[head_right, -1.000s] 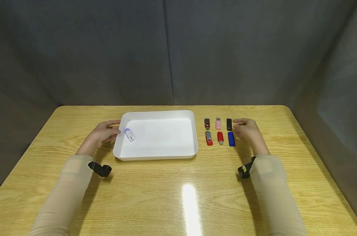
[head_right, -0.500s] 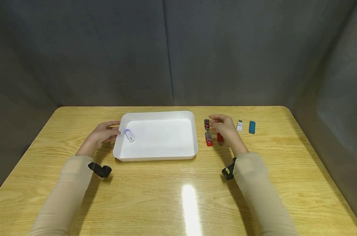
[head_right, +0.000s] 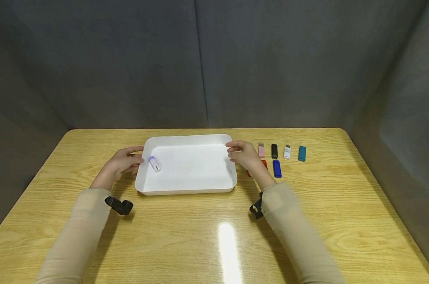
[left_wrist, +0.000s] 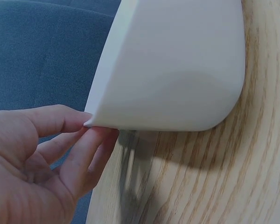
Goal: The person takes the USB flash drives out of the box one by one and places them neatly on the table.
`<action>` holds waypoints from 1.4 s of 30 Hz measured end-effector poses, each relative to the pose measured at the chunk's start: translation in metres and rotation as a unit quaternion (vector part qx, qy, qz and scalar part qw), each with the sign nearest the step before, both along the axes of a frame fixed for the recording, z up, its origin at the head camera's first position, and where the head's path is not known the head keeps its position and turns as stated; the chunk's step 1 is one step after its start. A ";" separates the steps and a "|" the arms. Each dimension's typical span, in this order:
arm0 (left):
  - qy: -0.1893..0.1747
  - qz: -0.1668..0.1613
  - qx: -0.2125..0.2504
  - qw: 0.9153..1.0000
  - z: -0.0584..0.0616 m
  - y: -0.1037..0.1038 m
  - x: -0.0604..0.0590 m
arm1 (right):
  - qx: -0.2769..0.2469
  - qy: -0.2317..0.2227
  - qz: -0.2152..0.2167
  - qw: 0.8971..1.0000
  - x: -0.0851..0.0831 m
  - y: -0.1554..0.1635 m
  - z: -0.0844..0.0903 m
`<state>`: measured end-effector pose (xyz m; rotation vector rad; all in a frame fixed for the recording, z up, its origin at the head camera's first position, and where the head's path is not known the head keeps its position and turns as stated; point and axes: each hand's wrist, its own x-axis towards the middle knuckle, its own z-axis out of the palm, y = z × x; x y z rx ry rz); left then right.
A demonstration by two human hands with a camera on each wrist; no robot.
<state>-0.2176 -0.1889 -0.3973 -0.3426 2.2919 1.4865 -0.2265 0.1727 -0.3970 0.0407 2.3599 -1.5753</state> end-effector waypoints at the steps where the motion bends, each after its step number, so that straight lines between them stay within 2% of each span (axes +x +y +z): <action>1: 0.000 0.000 0.001 1.000 0.000 0.000 0.000 | -0.001 0.001 0.000 1.000 0.000 -0.003 0.000; 9: 0.003 0.001 0.008 1.000 0.000 -0.001 0.000 | -0.020 0.013 0.024 0.999 0.003 -0.024 0.000; 23: 0.013 0.003 0.003 1.000 -0.002 -0.001 0.000 | -0.032 0.005 0.033 0.999 0.006 -0.070 0.003; 31: 0.023 0.008 -0.018 1.000 -0.004 0.001 0.001 | -0.036 0.004 0.034 0.999 0.007 -0.088 0.000; 42: 0.023 0.019 -0.022 0.999 -0.005 0.004 0.001 | -0.046 -0.001 0.037 0.998 0.007 -0.112 -0.004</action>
